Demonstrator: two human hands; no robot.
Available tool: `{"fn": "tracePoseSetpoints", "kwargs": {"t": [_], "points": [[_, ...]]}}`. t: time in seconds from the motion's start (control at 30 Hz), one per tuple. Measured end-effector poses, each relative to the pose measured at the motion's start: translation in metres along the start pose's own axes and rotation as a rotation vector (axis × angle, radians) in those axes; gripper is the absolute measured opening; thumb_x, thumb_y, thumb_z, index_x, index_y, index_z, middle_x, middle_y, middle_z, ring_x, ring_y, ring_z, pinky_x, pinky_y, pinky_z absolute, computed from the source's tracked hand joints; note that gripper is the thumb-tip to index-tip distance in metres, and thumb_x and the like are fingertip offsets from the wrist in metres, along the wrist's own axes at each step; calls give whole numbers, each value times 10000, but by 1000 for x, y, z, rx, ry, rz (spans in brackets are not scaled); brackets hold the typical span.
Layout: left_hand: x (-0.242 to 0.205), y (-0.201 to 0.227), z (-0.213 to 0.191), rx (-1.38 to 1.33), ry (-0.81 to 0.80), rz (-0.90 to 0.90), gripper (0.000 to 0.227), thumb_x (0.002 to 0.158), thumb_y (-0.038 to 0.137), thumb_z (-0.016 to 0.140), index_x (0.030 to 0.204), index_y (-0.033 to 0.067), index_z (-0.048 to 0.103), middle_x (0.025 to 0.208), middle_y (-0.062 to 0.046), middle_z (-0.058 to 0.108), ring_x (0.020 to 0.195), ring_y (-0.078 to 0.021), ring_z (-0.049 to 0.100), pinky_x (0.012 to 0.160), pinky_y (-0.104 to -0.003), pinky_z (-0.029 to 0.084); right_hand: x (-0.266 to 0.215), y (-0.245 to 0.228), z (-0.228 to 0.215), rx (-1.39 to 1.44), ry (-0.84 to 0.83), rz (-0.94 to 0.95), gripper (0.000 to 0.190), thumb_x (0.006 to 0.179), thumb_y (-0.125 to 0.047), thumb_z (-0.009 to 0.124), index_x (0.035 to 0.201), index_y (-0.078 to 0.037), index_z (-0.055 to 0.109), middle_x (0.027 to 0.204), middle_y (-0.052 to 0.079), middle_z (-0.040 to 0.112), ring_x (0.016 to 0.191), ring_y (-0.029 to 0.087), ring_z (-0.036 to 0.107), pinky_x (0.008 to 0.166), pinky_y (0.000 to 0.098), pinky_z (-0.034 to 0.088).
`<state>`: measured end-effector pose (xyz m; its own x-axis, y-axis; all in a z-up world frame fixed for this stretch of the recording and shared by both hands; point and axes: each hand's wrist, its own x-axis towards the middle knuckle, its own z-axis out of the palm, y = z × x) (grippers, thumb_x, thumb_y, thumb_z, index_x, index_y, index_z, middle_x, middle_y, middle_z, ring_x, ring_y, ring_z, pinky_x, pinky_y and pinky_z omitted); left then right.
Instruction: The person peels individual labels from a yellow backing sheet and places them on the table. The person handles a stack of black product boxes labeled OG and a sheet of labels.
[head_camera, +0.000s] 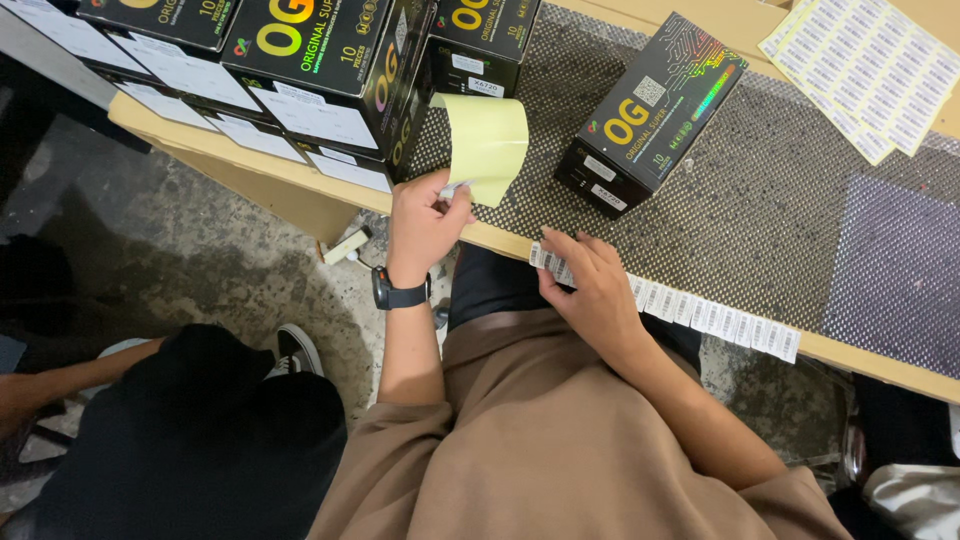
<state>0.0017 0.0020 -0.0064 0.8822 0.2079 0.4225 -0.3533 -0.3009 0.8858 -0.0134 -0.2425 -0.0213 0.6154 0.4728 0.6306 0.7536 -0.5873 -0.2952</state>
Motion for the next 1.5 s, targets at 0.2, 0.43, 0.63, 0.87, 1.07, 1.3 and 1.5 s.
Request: {"fn": "tracePoseSetpoints", "kwargs": {"t": [0.2,0.43,0.63,0.87,1.07,1.3,1.5], "points": [[0,0,-1,1,-3,-17,126,876,27,615,865,2,738,528,-99,648,422,-141,584,449,-263,487,-2,3,3,-7,-4,-5,546,781,-48,835,1305,-56,680,1007,22,761,903,240,699,971,394,569],[1,4,0,23,-3,-9,133,880,20,615,788,17,711,522,-97,652,409,-158,588,438,-271,486,-5,4,7,-39,-7,-27,514,803,-82,828,1298,-69,690,992,17,745,897,225,671,971,395,565],[2,7,-1,54,-15,-8,146,873,38,630,743,41,694,524,-73,661,397,-138,571,422,-243,466,0,-15,-6,-40,-34,-121,317,797,-109,842,1100,-45,774,1081,107,743,947,301,642,1038,466,521],[-14,18,0,-166,-15,-37,255,923,-91,540,1140,-160,655,908,-200,632,572,-281,719,529,-362,636,-19,-22,-36,244,24,-215,358,827,-100,812,1179,-50,766,1055,98,748,920,282,710,983,436,584],[-46,76,25,-400,-213,-212,253,868,-58,700,1114,-92,649,728,-195,712,631,-253,749,586,-331,639,-3,-15,-78,210,217,-266,162,843,-202,815,984,-128,838,1077,90,761,974,325,698,889,487,604],[-59,101,56,-415,-335,-124,186,824,52,826,989,50,741,806,-60,774,787,-36,686,720,-262,608,9,-9,-82,166,272,-227,248,808,-165,894,1035,-109,812,1140,90,783,1050,324,726,1010,510,554],[-56,100,64,-502,-334,-8,105,857,32,809,939,77,762,752,-53,773,715,-22,611,678,-227,572,19,-7,-95,358,261,-180,224,806,-36,869,1015,-5,793,1073,162,785,945,374,752,945,521,584]]}}
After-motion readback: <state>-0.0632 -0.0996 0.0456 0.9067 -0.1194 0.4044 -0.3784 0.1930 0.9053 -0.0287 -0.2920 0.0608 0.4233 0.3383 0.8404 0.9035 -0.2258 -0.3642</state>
